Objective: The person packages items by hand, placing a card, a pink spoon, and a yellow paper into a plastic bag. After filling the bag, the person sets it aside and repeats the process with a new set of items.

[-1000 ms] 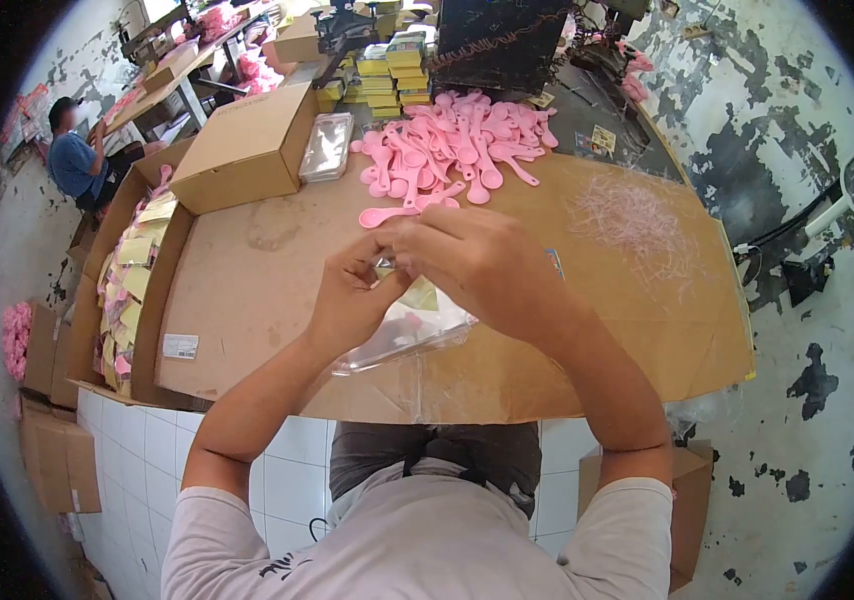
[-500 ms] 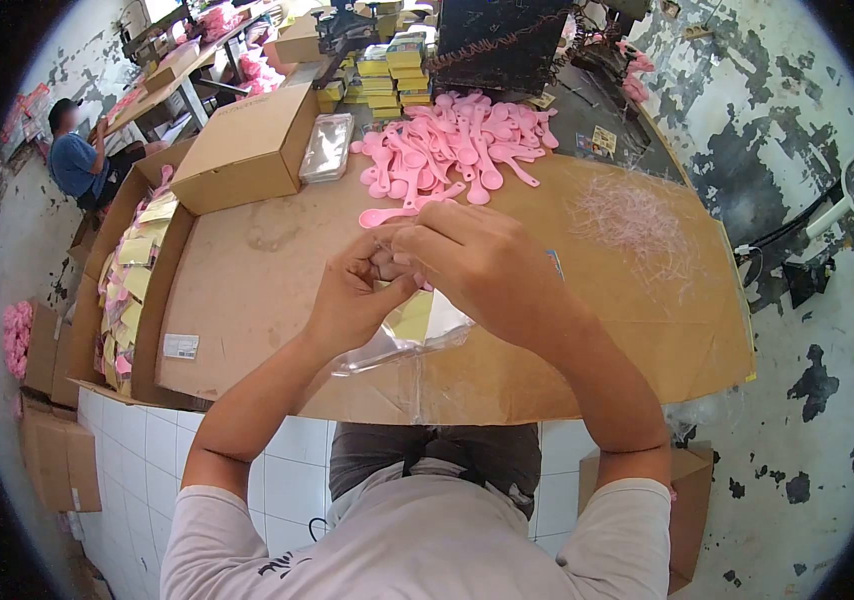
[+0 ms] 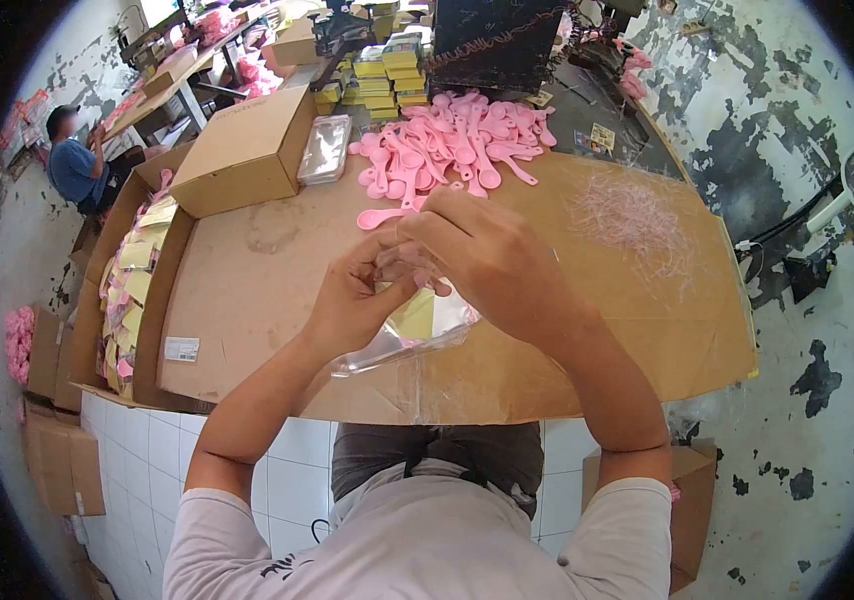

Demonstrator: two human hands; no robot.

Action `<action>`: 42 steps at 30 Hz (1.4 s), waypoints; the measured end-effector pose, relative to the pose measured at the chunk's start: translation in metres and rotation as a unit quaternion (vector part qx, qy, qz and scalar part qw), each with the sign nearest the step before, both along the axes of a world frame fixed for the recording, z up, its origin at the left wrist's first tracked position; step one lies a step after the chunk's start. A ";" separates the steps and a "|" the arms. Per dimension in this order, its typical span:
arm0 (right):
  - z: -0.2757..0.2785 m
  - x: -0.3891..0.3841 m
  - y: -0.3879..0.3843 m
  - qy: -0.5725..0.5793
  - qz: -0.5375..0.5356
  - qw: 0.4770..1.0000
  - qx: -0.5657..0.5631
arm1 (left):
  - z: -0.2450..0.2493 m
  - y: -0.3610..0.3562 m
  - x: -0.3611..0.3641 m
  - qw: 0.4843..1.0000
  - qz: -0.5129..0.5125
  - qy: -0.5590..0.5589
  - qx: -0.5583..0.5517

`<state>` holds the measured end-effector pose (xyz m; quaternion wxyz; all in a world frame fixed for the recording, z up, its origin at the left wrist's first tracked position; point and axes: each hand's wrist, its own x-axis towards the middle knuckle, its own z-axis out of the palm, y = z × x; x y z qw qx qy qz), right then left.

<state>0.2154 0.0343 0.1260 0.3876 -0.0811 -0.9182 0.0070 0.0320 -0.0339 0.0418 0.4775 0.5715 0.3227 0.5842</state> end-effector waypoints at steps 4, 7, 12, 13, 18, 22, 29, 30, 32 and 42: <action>-0.001 0.000 0.001 -0.009 0.003 1.000 -0.027 | -0.005 0.002 0.000 0.999 -0.014 -0.028 -0.017; -0.001 0.002 0.002 -0.006 -0.008 0.998 -0.057 | -0.004 0.003 -0.001 0.998 -0.022 -0.045 -0.048; -0.001 0.004 0.012 0.001 -0.022 0.994 -0.105 | -0.003 0.006 -0.007 0.999 -0.027 0.015 0.043; -0.001 0.005 0.014 -0.001 -0.017 0.994 -0.109 | -0.003 0.006 -0.007 0.999 -0.020 0.024 0.035; -0.002 0.007 0.018 -0.020 -0.017 0.992 -0.126 | -0.002 0.008 -0.010 0.995 0.025 0.090 0.014; -0.009 0.003 0.020 0.031 -0.031 0.996 -0.081 | -0.003 0.007 -0.011 0.997 0.051 0.063 -0.014; -0.012 -0.011 0.004 0.027 -0.075 0.994 0.071 | -0.003 0.005 -0.006 0.989 0.103 0.087 0.052; -0.013 -0.013 0.004 0.019 -0.085 0.992 0.088 | -0.005 0.004 -0.007 0.986 0.110 0.106 0.067; -0.019 -0.016 0.008 0.001 -0.102 0.987 0.123 | -0.011 0.004 -0.009 0.975 0.131 0.172 0.055; -0.023 -0.017 0.030 -0.058 -0.222 0.966 0.119 | -0.016 0.006 -0.007 0.936 0.151 0.290 0.130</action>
